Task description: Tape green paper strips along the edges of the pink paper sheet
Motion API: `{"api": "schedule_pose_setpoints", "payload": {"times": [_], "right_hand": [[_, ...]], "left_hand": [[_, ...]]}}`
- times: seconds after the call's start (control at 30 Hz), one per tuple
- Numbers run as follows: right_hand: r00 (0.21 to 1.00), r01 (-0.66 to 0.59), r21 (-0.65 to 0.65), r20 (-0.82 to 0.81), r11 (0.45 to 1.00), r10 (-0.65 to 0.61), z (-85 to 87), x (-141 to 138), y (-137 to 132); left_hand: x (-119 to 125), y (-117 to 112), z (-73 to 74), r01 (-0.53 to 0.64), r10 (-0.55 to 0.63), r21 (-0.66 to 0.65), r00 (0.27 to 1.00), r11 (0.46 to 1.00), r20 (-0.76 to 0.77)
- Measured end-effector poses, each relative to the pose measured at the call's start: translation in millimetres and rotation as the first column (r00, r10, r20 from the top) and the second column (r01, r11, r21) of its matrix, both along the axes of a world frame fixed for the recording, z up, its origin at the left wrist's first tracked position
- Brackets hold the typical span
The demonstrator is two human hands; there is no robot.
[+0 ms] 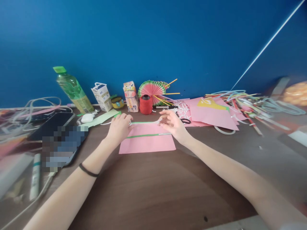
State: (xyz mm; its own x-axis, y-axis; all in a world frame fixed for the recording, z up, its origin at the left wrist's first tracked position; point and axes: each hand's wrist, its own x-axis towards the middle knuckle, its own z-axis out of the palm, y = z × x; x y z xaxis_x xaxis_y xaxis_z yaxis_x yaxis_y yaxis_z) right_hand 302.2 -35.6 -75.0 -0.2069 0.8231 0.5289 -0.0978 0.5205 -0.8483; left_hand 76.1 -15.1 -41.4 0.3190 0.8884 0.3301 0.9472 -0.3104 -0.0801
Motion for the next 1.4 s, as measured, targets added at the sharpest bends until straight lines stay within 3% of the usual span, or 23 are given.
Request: {"api": "schedule_pose_setpoints", "payload": {"times": [0.1,0.17,0.3,0.5,0.67,0.77,0.83,0.93,1.03,1.23,1.4], "right_hand": [[0.999,0.031,-0.005,-0.014,0.999,-0.031,-0.9,0,1],[0.999,0.041,0.001,-0.014,0.999,-0.041,-2.6,0,2],[0.999,0.033,0.008,-0.017,0.999,-0.032,-6.3,0,4],[1.0,-0.008,-0.001,-0.029,1.0,0.008,-9.8,-1,5],[0.999,-0.018,-0.025,-0.049,1.0,0.017,-11.1,-3,4],[0.995,-0.016,-0.065,-0.097,0.998,0.01,-10.3,-2,3],[0.992,-0.03,-0.121,-0.126,0.992,0.015,-9.5,-1,3],[0.992,-0.109,-0.256,-0.096,0.96,0.087,-9.3,-1,3],[0.987,-0.132,-0.346,0.043,0.929,0.156,-10.3,-3,1],[0.98,-0.014,-0.274,0.188,0.962,0.068,-8.8,-9,-7],[0.986,0.013,-0.274,0.164,0.962,0.033,-7.6,-8,-7]], "left_hand": [[12,-3,-7.5,0.234,-0.218,-0.122,0.967,0.965,0.131],[19,-5,-14.2,0.313,-0.27,-0.221,0.941,0.924,0.206],[28,-10,-19.4,0.274,-0.196,-0.326,0.948,0.905,0.252],[29,-19,-11.1,0.177,-0.04,-0.485,0.959,0.856,0.281],[29,-20,-10.5,0.224,-0.124,-0.399,0.957,0.889,0.261],[30,-20,-8.0,0.272,-0.139,-0.365,0.926,0.891,0.35],[30,-19,-5.1,0.302,-0.09,-0.385,0.872,0.872,0.481],[30,-19,-1.8,0.373,-0.003,-0.399,0.734,0.838,0.679],[33,-22,-0.7,0.435,-0.03,-0.339,0.649,0.834,0.76],[47,-34,2.2,0.401,-0.128,-0.263,0.724,0.878,0.678],[49,-36,5.2,0.392,-0.036,-0.308,0.665,0.867,0.746]]}}
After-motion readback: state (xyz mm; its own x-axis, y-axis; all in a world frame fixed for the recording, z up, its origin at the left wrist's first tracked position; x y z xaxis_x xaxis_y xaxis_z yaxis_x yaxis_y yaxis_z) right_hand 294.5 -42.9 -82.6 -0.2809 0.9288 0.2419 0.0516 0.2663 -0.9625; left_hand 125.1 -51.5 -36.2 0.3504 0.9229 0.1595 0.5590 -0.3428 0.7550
